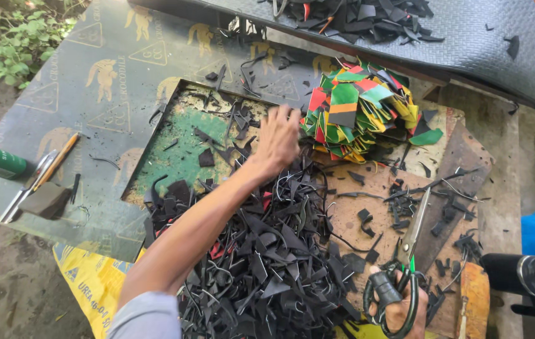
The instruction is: The person repeatedly picks up black rubber strips from a pile and cuts them into smaller pieces using shears. The cut pieces are dropped back onto the pile on the work surface.
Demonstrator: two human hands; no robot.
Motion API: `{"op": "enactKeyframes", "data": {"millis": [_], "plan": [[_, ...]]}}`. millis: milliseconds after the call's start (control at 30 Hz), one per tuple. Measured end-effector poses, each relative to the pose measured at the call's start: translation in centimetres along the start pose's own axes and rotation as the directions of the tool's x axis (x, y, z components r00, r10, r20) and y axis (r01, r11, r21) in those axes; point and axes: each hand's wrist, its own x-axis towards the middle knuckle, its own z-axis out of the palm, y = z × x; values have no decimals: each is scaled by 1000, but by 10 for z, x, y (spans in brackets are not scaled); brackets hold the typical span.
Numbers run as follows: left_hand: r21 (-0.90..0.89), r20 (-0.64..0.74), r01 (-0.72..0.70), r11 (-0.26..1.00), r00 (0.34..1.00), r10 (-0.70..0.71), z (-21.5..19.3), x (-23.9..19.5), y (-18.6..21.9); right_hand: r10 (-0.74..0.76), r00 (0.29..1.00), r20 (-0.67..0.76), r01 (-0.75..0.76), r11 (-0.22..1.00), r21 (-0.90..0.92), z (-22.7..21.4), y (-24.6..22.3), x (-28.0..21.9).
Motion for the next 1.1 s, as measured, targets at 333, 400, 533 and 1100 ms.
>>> {"op": "enactKeyframes", "data": {"millis": [333,400,533,1100], "plan": [[26,49,109,994,993,-111,17,19,-19,92,996,-3,-92,995,42,2,20,5],[69,30,5,998,1000,-7,27,22,-28,93,996,10,-94,994,53,7,17,7],[64,-80,-94,994,992,99,37,50,-54,94,996,0,-94,996,-3,12,5,5],[-9,300,-55,998,952,55,-7,-68,37,101,994,33,-101,995,23,36,-32,-13]]}}
